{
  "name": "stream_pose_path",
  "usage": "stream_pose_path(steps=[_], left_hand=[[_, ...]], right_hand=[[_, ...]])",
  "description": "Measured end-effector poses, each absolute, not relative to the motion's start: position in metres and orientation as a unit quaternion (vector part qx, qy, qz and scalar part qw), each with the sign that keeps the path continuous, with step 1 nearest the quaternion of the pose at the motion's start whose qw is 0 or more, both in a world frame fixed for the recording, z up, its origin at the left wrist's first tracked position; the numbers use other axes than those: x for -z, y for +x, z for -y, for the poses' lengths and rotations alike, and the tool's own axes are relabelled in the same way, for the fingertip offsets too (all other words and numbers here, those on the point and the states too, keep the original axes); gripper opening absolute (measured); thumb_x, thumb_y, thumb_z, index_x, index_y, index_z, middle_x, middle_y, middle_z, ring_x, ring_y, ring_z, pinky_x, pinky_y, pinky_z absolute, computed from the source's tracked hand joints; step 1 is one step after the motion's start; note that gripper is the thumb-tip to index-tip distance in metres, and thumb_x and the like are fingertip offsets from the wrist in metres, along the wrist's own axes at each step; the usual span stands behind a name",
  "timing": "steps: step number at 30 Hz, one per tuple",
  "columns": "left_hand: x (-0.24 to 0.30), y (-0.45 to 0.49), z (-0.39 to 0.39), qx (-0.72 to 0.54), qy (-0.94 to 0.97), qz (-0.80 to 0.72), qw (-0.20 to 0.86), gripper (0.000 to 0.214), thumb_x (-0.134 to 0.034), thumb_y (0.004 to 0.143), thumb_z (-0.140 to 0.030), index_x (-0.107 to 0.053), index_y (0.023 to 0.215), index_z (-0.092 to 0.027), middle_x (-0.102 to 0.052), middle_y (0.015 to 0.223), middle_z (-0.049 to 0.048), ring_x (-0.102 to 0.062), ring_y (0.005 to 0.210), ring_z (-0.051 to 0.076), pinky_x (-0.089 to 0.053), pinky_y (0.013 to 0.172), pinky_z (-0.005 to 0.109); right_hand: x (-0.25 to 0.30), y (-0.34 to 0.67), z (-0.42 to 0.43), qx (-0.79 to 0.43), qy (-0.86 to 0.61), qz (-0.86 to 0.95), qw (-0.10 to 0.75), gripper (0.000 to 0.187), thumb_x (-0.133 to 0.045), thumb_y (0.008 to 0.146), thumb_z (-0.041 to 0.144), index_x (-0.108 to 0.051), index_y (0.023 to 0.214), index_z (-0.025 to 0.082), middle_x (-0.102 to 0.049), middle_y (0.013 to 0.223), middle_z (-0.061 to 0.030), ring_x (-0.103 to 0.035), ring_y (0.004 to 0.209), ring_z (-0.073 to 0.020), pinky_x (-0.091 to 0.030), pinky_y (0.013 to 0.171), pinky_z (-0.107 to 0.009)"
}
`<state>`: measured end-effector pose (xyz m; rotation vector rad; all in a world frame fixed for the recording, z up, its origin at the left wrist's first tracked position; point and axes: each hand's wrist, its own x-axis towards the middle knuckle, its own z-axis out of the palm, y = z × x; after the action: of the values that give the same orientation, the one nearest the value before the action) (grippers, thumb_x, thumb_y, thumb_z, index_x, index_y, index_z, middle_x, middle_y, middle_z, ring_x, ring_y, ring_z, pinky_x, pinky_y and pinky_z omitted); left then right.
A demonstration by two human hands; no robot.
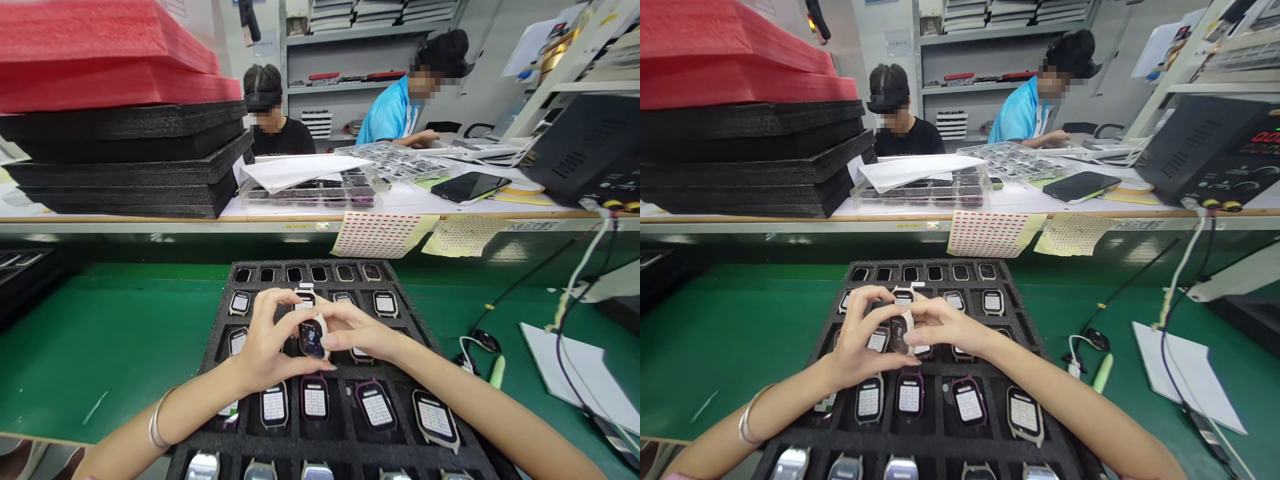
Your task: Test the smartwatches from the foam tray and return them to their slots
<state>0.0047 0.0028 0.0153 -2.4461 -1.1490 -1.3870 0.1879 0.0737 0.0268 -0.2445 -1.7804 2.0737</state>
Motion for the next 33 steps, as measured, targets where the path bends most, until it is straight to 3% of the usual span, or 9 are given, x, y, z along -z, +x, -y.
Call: stream_pose_path(steps=[9, 13, 16, 20, 23, 26, 29, 33], left_hand=[[-0.0155, 0.0060, -0.0025, 0.458, -0.804, 0.375, 0.051, 0.058, -0.077, 0.069, -0.045, -0.051, 0.113, -0.018, -0.047, 0.107, 0.0099, -0.047, 0.100, 0.026, -0.039, 0.087, 0.041], [-0.0162, 0.0054, -0.0030, 0.456, -0.800, 0.386, 0.054, 0.058, -0.077, 0.069, -0.044, -0.051, 0.115, -0.018, -0.048, 0.106, 0.0100, -0.048, 0.100, 0.026, -0.041, 0.087, 0.042], [-0.0166, 0.0030, -0.0032, 0.469, -0.800, 0.371, 0.049, 0.059, -0.078, 0.069, -0.036, -0.051, 0.118, -0.018, -0.051, 0.111, 0.0119, -0.050, 0.105, 0.028, -0.041, 0.090, 0.044], [-0.0134, 0.0000, -0.0027, 0.568, -0.766, 0.301, 0.003, 0.067, -0.079, 0.068, -0.015, -0.045, 0.125, -0.020, -0.057, 0.113, 0.0113, -0.055, 0.105, 0.026, -0.045, 0.090, 0.044], [-0.0098, 0.0011, -0.0032, 0.635, -0.702, 0.313, -0.079, 0.062, -0.075, 0.068, -0.005, -0.047, 0.121, -0.022, -0.057, 0.105, 0.0066, -0.057, 0.097, 0.021, -0.049, 0.080, 0.035], [-0.0101, 0.0034, -0.0055, 0.620, -0.638, 0.375, -0.260, 0.048, -0.071, 0.070, -0.006, -0.050, 0.109, -0.022, -0.055, 0.100, 0.0033, -0.057, 0.092, 0.017, -0.048, 0.077, 0.028], [-0.0142, 0.0036, -0.0084, 0.556, -0.580, 0.392, -0.448, 0.041, -0.069, 0.072, -0.008, -0.046, 0.103, -0.022, -0.059, 0.098, 0.0023, -0.059, 0.091, 0.016, -0.045, 0.081, 0.029], [-0.0184, 0.0024, -0.0097, 0.527, -0.522, 0.371, -0.559, 0.045, -0.068, 0.075, -0.010, -0.041, 0.108, -0.024, -0.065, 0.095, 0.0018, -0.060, 0.090, 0.016, -0.042, 0.084, 0.030]], right_hand=[[-0.0272, 0.1881, -0.0724, -0.742, -0.090, 0.633, 0.203, 0.033, -0.076, 0.075, 0.037, -0.070, 0.101, 0.017, -0.041, 0.086, 0.0001, -0.049, 0.085, -0.0173, -0.041, 0.086, -0.034], [-0.0262, 0.1880, -0.0723, -0.741, -0.093, 0.633, 0.204, 0.038, -0.076, 0.075, 0.039, -0.068, 0.104, 0.015, -0.051, 0.089, -0.0026, -0.053, 0.090, -0.0198, -0.039, 0.092, -0.038], [-0.0240, 0.1879, -0.0724, -0.728, -0.101, 0.644, 0.213, 0.039, -0.075, 0.077, 0.040, -0.067, 0.106, 0.015, -0.057, 0.094, -0.0043, -0.056, 0.092, -0.0198, -0.041, 0.091, -0.036], [-0.0219, 0.1871, -0.0752, -0.724, -0.107, 0.640, 0.232, 0.049, -0.069, 0.082, 0.042, -0.057, 0.124, 0.019, -0.058, 0.111, -0.0091, -0.061, 0.092, -0.0202, -0.050, 0.080, -0.034], [-0.0240, 0.1865, -0.0770, -0.686, -0.151, 0.658, 0.271, 0.045, -0.067, 0.085, 0.038, -0.057, 0.125, 0.019, -0.057, 0.119, -0.0108, -0.063, 0.090, -0.0199, -0.053, 0.073, -0.030], [-0.0270, 0.1863, -0.0770, -0.639, -0.202, 0.670, 0.320, 0.037, -0.067, 0.085, 0.032, -0.061, 0.119, 0.020, -0.059, 0.117, -0.0087, -0.064, 0.085, -0.0163, -0.053, 0.070, -0.025], [-0.0275, 0.1871, -0.0776, -0.607, -0.241, 0.675, 0.343, 0.038, -0.064, 0.086, 0.031, -0.059, 0.122, 0.021, -0.058, 0.119, -0.0083, -0.064, 0.077, -0.0142, -0.054, 0.070, -0.027], [-0.0257, 0.1887, -0.0816, -0.584, -0.269, 0.670, 0.371, 0.047, -0.062, 0.087, 0.033, -0.050, 0.132, 0.025, -0.054, 0.126, -0.0095, -0.066, 0.081, -0.0176, -0.055, 0.066, -0.029]])
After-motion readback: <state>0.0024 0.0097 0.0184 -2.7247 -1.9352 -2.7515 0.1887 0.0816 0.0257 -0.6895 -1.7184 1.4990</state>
